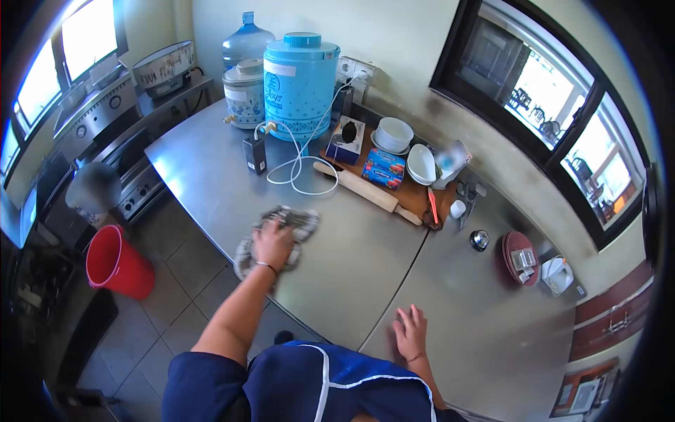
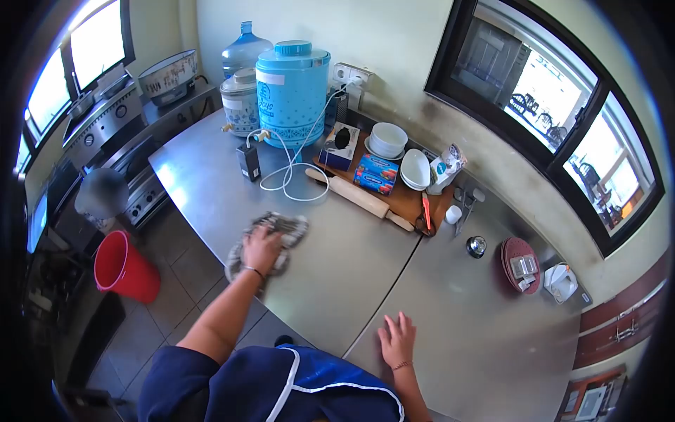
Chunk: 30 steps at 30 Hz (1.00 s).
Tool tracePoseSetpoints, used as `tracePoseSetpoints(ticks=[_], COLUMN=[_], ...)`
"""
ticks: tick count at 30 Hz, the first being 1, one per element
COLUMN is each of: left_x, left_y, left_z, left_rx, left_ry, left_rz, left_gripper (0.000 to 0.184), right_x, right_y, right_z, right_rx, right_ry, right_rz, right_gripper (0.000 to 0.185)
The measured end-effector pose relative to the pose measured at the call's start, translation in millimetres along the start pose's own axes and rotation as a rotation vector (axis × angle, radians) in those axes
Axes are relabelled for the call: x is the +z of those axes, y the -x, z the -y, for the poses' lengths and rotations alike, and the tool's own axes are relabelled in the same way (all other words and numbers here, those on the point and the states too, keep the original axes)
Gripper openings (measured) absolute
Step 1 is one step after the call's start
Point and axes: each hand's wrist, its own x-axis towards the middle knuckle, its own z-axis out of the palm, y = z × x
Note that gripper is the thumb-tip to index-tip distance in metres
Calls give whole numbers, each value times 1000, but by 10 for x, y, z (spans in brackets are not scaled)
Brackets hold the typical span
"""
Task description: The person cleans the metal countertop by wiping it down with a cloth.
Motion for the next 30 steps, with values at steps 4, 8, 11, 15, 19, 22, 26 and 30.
tracePoseSetpoints(ticks=[4, 8, 11, 15, 19, 22, 26, 30], left_x=[7, 148, -140, -352, -171, 107, 522, 718], left_y=[-654, -1129, -1071, -577, -250, -585, -1071, -1061], left_z=[1594, 2433, 1978, 796, -241, -638, -954, -1078], left_rx=[-212, -311, -81, 531, 920, 828, 607, 531], left_ry=[-131, -157, 29, 325, 536, 503, 450, 458], left_rz=[-33, -151, -44, 106, 278, 333, 216, 111], left_gripper=[33, 31, 30, 43, 47, 35, 30, 28], right_x=[70, 161, 106, 81, 61, 48, 27, 25], right_y=[146, 155, 172, 121, 99, 105, 98, 110], right_z=[304, 505, 556, 619, 647, 659, 676, 683], right_rx=[207, 299, 316, 329, 333, 343, 356, 365], right_ry=[227, 305, 325, 319, 315, 303, 294, 294], right_rz=[-1, -62, -69, -78, -96, -98, -102, -115], right_gripper=[49, 52, 53, 53, 53, 53, 52, 51])
